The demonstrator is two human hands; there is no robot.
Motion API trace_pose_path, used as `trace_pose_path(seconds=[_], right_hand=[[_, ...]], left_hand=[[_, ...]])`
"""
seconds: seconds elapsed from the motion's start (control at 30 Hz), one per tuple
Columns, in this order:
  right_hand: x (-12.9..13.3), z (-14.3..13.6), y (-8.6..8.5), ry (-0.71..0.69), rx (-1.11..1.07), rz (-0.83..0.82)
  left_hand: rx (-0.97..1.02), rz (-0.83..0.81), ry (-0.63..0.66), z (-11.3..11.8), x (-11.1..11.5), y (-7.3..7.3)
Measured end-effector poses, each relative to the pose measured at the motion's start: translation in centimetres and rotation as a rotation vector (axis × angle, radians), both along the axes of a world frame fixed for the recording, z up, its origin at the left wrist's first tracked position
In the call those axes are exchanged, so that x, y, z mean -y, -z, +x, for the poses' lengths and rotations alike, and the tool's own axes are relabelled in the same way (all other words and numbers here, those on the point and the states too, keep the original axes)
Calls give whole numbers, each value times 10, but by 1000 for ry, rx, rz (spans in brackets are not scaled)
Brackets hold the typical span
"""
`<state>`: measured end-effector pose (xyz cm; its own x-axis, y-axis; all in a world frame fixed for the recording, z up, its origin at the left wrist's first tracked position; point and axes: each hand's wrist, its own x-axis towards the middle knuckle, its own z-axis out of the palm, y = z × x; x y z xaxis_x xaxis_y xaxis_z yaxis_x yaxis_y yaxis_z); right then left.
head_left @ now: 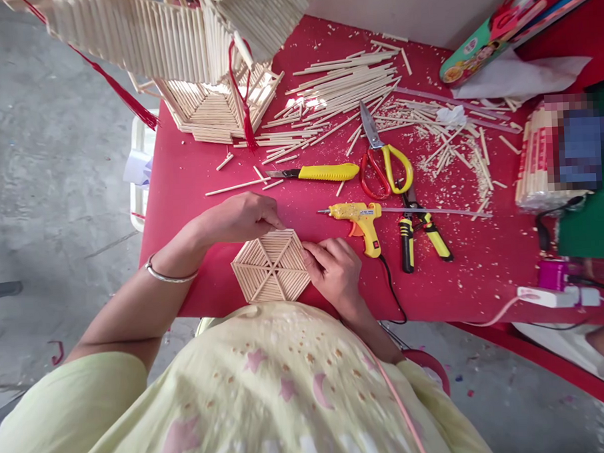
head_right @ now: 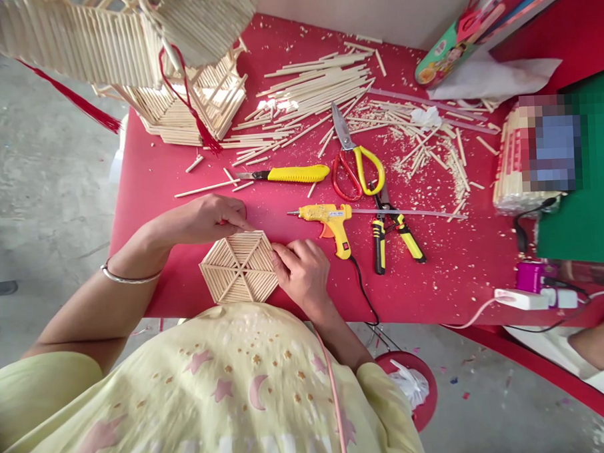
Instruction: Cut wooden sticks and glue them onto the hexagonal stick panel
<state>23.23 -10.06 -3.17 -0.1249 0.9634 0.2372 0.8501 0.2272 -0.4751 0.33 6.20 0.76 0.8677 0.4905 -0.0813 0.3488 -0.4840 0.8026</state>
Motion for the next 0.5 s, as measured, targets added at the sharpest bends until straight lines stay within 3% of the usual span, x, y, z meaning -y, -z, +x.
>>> trace_pose_path(seconds=[0.5], right_hand=[[-1, 0, 1, -49, -71, -34]], left_hand=[[-285, -7, -77, 5, 2, -4]])
